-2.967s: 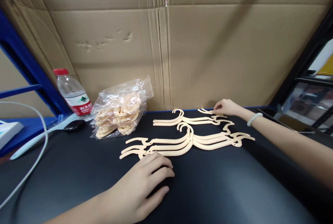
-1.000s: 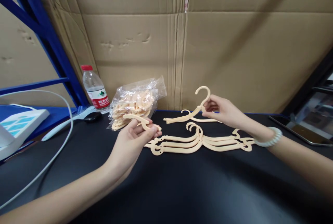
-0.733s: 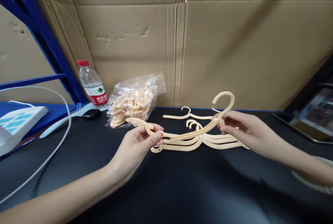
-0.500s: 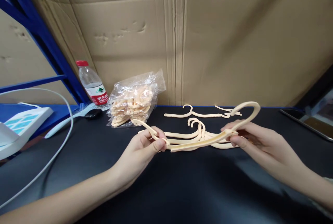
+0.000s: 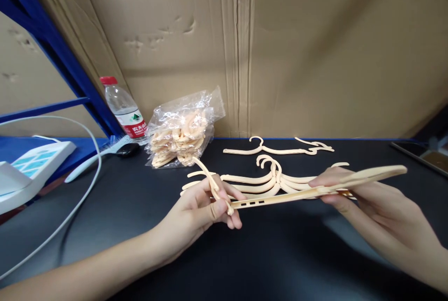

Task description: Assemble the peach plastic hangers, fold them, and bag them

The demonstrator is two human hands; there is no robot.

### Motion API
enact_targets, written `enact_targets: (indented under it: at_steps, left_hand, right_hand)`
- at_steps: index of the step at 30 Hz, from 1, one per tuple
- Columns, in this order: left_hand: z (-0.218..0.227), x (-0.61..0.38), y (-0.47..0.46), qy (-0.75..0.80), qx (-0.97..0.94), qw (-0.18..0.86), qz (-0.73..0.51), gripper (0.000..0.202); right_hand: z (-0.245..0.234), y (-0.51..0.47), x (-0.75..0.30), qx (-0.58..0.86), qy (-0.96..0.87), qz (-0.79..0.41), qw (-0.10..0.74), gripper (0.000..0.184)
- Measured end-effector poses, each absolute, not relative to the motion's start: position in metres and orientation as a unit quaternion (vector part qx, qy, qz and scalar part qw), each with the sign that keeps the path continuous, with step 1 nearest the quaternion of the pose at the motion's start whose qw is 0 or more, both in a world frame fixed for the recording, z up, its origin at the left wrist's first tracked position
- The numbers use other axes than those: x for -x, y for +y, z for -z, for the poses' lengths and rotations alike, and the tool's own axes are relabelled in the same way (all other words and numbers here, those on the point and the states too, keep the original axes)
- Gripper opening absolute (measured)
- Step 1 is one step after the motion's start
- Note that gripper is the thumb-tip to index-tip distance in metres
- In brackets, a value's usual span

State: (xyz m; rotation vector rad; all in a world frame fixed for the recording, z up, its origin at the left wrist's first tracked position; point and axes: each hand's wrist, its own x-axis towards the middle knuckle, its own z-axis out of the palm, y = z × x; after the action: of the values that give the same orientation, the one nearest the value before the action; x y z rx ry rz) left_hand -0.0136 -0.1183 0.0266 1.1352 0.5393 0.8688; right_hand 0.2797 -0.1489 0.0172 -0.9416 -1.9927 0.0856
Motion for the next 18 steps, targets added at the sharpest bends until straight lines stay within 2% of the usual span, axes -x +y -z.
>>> enact_targets:
  at_steps: [11, 18]
  left_hand:
    - [-0.0254, 0.0159, -0.1201, 0.284, -0.489, 0.731, -0.38, 0.023]
    - [-0.0262, 0.0175, -0.1186, 0.3, -0.5, 0.741, -0.333, 0.028]
  right_hand:
    - [-0.0236, -0.152, -0.2724, 0.323, -0.829, -0.062, 0.453, 0.043]
    - [-0.0244, -0.1523, -0.2747, 0.312, -0.851, -0.074, 0.416, 0.041]
